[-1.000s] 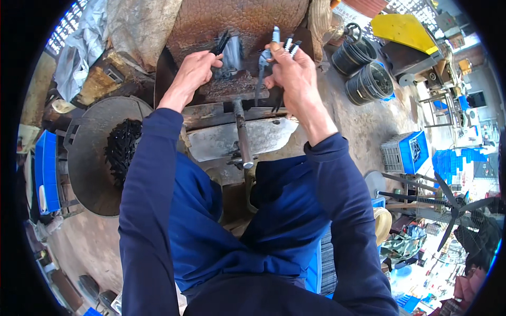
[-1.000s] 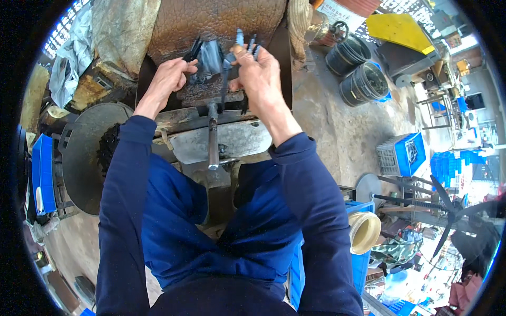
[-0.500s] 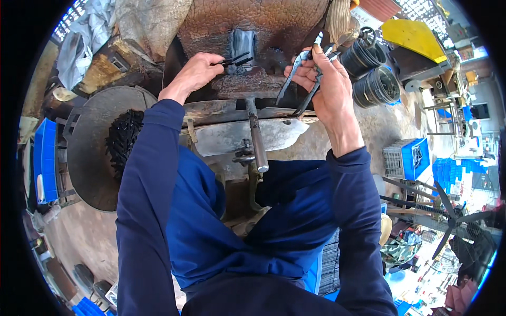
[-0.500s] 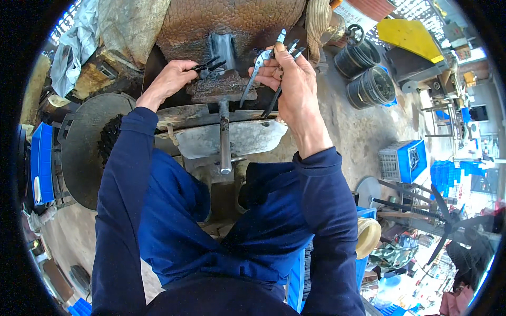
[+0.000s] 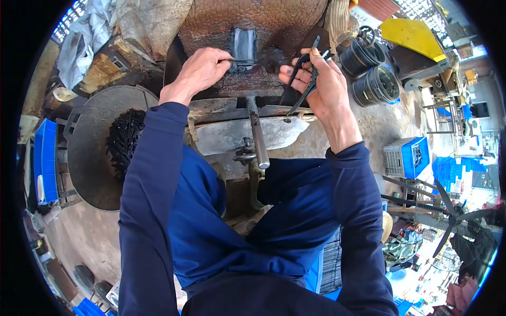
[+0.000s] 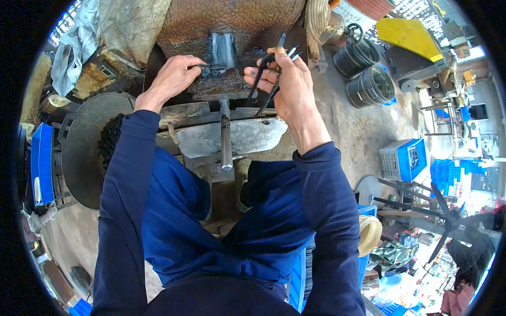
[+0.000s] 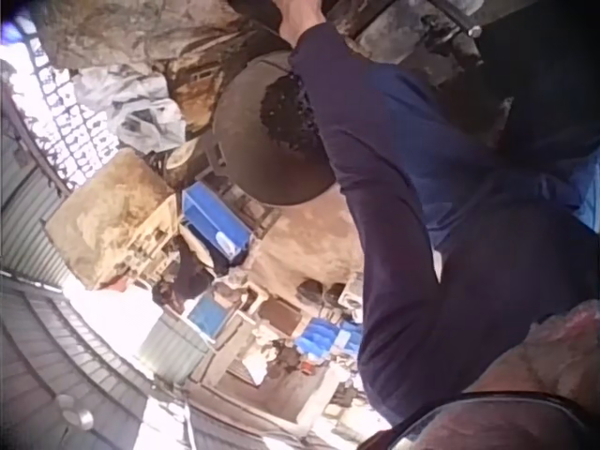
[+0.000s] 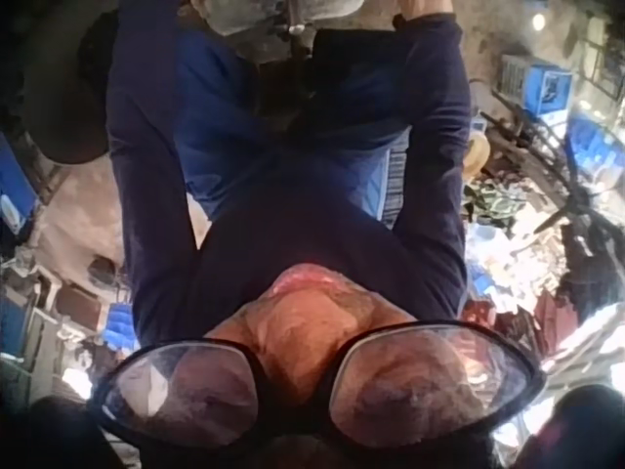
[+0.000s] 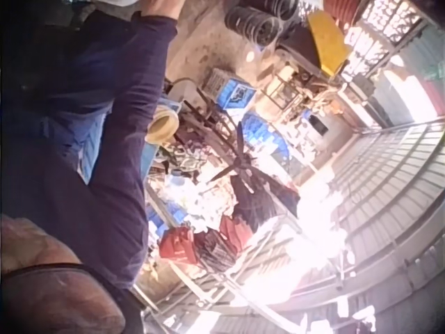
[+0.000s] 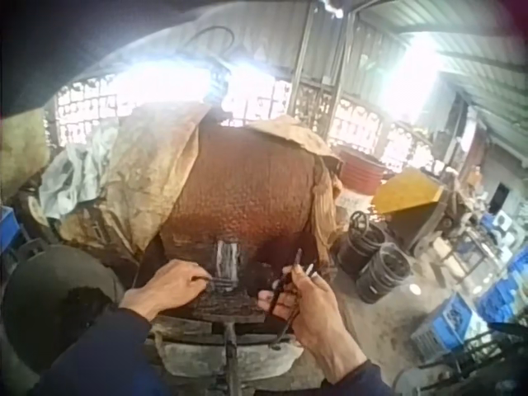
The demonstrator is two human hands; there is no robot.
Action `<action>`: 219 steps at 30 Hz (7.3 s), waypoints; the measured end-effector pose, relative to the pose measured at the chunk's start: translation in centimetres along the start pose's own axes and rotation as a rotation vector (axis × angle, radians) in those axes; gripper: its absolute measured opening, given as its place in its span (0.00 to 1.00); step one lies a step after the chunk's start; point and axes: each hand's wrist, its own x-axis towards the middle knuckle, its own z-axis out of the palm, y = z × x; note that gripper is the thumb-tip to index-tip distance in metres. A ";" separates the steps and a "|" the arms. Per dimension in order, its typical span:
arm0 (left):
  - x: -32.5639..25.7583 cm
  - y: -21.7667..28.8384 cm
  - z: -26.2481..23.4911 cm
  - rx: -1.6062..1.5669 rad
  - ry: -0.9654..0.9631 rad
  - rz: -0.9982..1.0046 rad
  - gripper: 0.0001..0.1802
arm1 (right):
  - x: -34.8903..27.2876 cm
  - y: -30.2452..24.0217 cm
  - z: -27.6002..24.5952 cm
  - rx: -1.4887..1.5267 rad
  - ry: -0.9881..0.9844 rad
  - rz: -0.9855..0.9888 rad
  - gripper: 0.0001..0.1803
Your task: Assemble small metal components using a manual press and cool the final assembly in a water bath.
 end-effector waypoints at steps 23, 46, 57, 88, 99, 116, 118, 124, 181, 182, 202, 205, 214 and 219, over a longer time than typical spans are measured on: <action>-3.4 -1.9 -2.5 -0.019 0.286 -0.199 0.19 | -7.8 4.5 -1.8 -1.082 -0.518 -0.466 0.15; -2.8 3.3 -2.9 -0.222 0.581 -0.128 0.19 | -3.1 1.1 4.4 -0.727 -0.181 -0.324 0.17; -2.3 2.7 -1.4 -0.247 0.507 0.009 0.12 | 8.4 0.0 8.8 -0.726 -0.088 -0.505 0.18; -1.5 2.1 -1.6 -0.296 0.376 -0.049 0.12 | 13.5 1.5 9.4 -0.643 -0.096 -0.549 0.14; -1.5 1.9 -1.5 -0.322 0.341 -0.074 0.12 | 13.7 1.4 9.2 -0.676 -0.094 -0.564 0.14; -1.8 2.9 -2.6 -0.335 0.222 -0.179 0.14 | 13.7 1.7 9.1 -0.698 -0.083 -0.577 0.17; -1.8 2.8 -2.5 -0.342 0.228 -0.167 0.14 | 13.7 1.8 9.1 -0.693 -0.086 -0.581 0.17; -1.8 2.7 -2.5 -0.347 0.234 -0.155 0.14 | 13.7 1.8 9.0 -0.703 -0.094 -0.574 0.19; -0.6 1.2 -1.0 -0.304 0.551 0.032 0.15 | 14.9 3.2 7.5 -0.760 -0.090 -0.420 0.22; -0.9 1.7 -1.3 -0.290 0.522 -0.026 0.15 | 14.4 3.2 7.7 -0.743 -0.070 -0.444 0.22; 1.7 5.8 -0.4 -0.567 0.621 -0.180 0.15 | 15.1 2.7 7.9 -1.020 0.010 -0.458 0.24; 1.9 5.5 0.5 -0.589 0.626 -0.174 0.16 | 16.0 3.1 7.3 -1.022 -0.007 -0.490 0.25; 2.4 5.9 0.8 -0.476 0.628 -0.115 0.15 | 18.6 3.3 5.4 -1.052 -0.037 -0.571 0.30; 2.6 6.3 0.4 -0.522 0.610 -0.100 0.15 | 19.4 3.2 4.5 -0.889 -0.102 -0.564 0.25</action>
